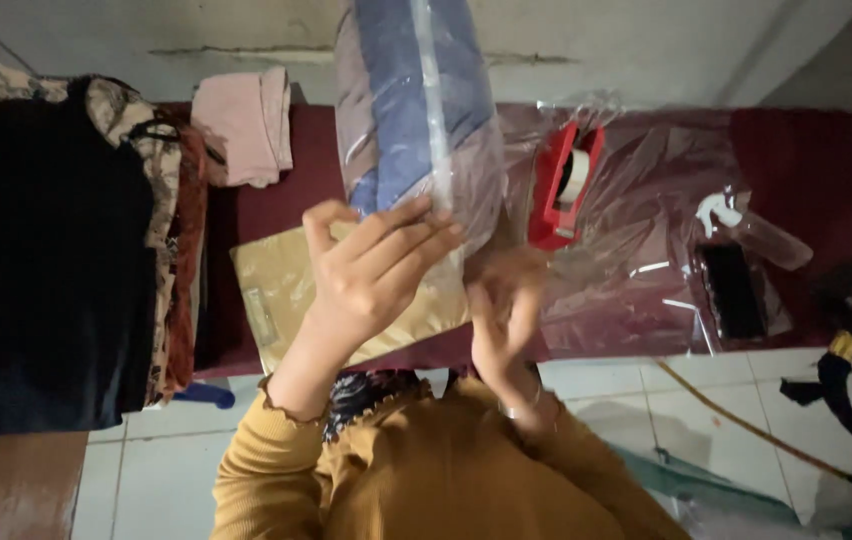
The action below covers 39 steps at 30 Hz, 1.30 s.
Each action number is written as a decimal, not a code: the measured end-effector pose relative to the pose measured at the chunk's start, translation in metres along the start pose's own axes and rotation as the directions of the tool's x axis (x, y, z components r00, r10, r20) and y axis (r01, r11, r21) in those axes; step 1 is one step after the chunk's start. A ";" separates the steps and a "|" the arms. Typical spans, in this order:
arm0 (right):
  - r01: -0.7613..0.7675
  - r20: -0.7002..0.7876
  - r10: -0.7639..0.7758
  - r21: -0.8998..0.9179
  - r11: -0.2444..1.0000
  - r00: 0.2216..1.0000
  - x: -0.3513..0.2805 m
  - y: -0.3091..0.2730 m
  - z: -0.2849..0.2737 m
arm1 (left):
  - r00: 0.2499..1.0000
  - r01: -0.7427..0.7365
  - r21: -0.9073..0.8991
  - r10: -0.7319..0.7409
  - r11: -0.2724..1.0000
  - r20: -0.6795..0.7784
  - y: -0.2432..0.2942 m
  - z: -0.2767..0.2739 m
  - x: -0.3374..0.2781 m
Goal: The person places folded clothes into a clear plastic vacuum-seal bag, rolls the bag to remove air, and seals it using a red tape dispenser. They then repeat the process with a second bag containing orange-colored clothes.
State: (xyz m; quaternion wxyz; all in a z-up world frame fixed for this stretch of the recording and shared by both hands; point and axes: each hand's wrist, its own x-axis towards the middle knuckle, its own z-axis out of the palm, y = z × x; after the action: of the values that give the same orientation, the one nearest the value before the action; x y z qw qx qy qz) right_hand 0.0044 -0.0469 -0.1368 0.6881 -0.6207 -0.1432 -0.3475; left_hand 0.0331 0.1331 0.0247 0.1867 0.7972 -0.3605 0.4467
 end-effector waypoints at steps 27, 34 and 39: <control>0.744 0.492 -0.592 -0.199 0.637 0.638 0.113 -0.058 0.024 | 0.974 0.218 -0.519 -0.152 0.827 0.168 -0.022 0.011 -0.015; 0.845 0.527 -0.664 -0.266 0.463 0.530 0.097 -0.048 0.009 | 0.989 0.148 -0.403 -0.129 0.903 0.073 -0.018 0.025 -0.018; 0.823 0.470 -0.677 -0.286 0.490 0.567 0.088 -0.038 0.008 | 0.955 0.221 -0.540 -0.068 0.813 0.289 -0.030 0.008 0.002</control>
State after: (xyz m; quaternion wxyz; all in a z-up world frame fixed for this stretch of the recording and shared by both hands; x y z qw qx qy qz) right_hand 0.0447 -0.0654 -0.0516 0.2581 -0.6854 -0.4127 -0.5417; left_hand 0.0606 0.1472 0.0225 0.4001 0.7817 -0.4357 0.1974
